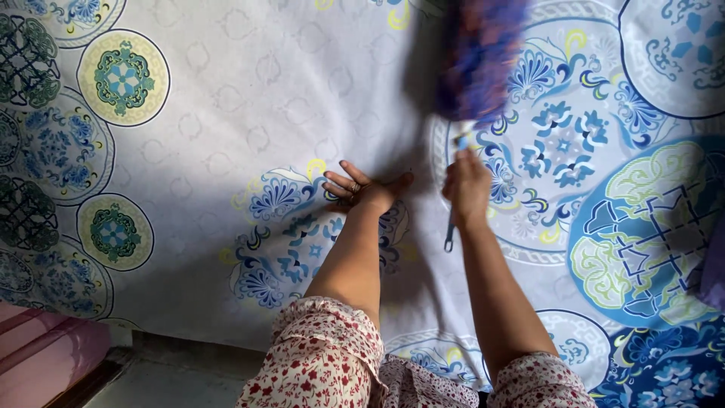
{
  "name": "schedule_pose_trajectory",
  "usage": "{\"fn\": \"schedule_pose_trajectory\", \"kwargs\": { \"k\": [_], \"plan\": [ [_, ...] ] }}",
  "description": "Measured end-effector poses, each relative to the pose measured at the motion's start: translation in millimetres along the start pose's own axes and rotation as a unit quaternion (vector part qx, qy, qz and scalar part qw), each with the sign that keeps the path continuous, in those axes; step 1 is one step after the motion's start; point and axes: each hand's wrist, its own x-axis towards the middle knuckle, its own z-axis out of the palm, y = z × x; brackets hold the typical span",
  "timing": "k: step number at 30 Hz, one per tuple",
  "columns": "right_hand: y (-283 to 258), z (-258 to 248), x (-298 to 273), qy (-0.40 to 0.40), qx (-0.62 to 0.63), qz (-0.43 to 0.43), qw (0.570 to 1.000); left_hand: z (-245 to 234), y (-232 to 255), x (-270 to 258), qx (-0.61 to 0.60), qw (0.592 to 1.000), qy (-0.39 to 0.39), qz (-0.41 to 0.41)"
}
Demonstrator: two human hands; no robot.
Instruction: The person uses a blue and orange duster to wipe the surface of a patterned bedsheet. They move the duster across the sheet in sweeping motions, occasionally adjusting their grip and repositioning the duster to cover different areas.
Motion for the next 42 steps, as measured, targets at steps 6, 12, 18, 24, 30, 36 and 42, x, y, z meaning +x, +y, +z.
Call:
{"fn": "schedule_pose_trajectory", "kwargs": {
  "k": [6,12,18,24,30,36,42],
  "plan": [
    [4,13,-33,-0.135,-0.069,0.029,0.988,1,-3,1,0.023,1.000,0.016,-0.008],
    [-15,-4,4,-0.027,0.004,-0.029,0.999,1,0,1,0.004,1.000,0.004,-0.009],
    [8,-5,29,0.023,0.013,-0.032,0.999,0,0,-1,-0.018,1.000,0.001,-0.003],
    [-12,26,-20,-0.112,-0.062,0.035,0.991,0,0,5,0.009,1.000,0.001,-0.014],
    [-41,8,25,-0.024,-0.009,-0.054,0.998,1,-1,7,-0.008,1.000,-0.013,-0.014],
    [-18,13,71,-0.004,-0.033,-0.034,0.999,1,0,5,-0.005,1.000,-0.015,-0.007],
    [-30,50,23,-0.154,-0.107,-0.011,0.982,-2,0,6,0.011,1.000,-0.013,-0.018]
  ]
}}
